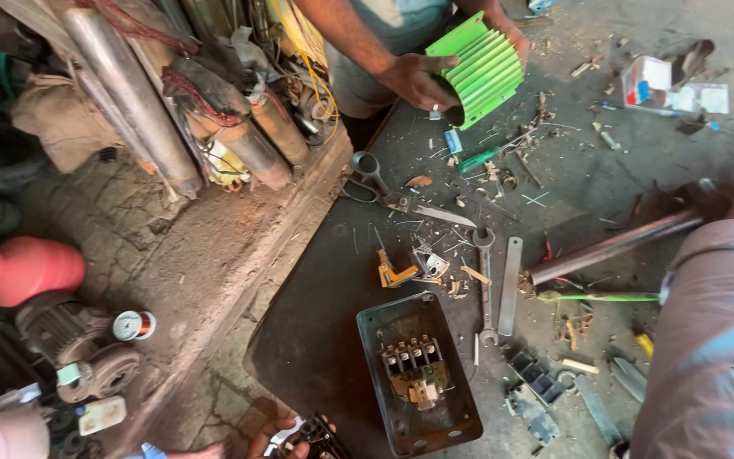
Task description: The person disassembles a small electrical component, removes internal parts, and uses a cloth to clean the terminals and housing. They then reassemble the component and place it back into a plastic case on the workbench.
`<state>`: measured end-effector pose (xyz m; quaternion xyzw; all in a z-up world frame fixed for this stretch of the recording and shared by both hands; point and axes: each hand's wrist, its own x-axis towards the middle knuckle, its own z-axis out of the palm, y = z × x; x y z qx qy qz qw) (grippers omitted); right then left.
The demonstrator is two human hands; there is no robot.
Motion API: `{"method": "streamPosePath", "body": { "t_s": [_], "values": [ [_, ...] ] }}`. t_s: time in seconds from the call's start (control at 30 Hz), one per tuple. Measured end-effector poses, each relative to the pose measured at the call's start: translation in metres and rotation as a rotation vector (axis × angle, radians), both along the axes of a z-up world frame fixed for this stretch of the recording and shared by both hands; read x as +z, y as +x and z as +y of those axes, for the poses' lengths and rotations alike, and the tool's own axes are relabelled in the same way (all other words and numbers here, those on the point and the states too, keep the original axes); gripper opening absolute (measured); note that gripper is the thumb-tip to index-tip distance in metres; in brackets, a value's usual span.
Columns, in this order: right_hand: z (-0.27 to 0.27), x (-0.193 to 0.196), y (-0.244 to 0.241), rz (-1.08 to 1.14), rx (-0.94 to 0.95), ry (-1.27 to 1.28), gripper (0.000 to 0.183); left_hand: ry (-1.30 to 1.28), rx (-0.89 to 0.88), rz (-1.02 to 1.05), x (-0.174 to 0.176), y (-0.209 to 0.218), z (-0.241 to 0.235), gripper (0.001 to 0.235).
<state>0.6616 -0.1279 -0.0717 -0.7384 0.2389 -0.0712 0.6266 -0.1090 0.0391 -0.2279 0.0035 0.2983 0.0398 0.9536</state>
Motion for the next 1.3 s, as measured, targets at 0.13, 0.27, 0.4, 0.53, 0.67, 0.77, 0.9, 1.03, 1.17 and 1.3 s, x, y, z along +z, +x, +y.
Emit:
{"method": "streamPosePath", "body": {
  "t_s": [0.13,0.27,0.4,0.53,0.67,0.77,0.9,1.03,1.17,1.3],
  "values": [
    [0.012,-0.004,-0.002,-0.024,0.066,-0.005,0.011,1.166,0.258,0.099,0.002,-0.004,-0.030,0.034],
    [0.027,0.006,0.009,-0.127,0.199,0.046,0.011,1.019,0.303,0.103,0.008,0.002,-0.050,0.037],
    [0.052,0.017,0.003,-0.271,0.407,0.183,0.012,0.908,0.325,0.139,0.045,0.028,-0.051,0.038],
    [0.081,0.043,-0.067,-0.471,0.657,0.251,0.011,0.777,0.323,0.176,0.094,0.050,-0.054,0.037],
    [0.102,0.085,-0.185,-0.563,0.908,0.198,0.012,0.757,0.353,0.178,0.144,0.060,-0.058,0.040],
    [0.120,0.120,-0.269,-0.548,1.103,0.085,0.018,0.781,0.370,0.218,0.170,0.064,-0.059,0.040],
    [0.144,0.129,-0.393,-0.786,1.575,0.108,0.028,0.873,0.289,0.132,0.176,0.057,-0.074,0.033],
    [0.153,0.113,-0.490,-0.852,1.821,-0.247,0.016,1.006,0.291,0.001,0.181,0.060,-0.073,0.034],
    [0.173,0.079,-0.554,-0.580,2.112,-0.317,0.021,1.065,0.263,-0.077,0.186,0.049,-0.081,0.034],
    [0.184,0.046,-0.598,-0.585,2.290,-0.369,0.024,1.110,0.278,-0.149,0.190,0.044,-0.083,0.032]
  ]
}}
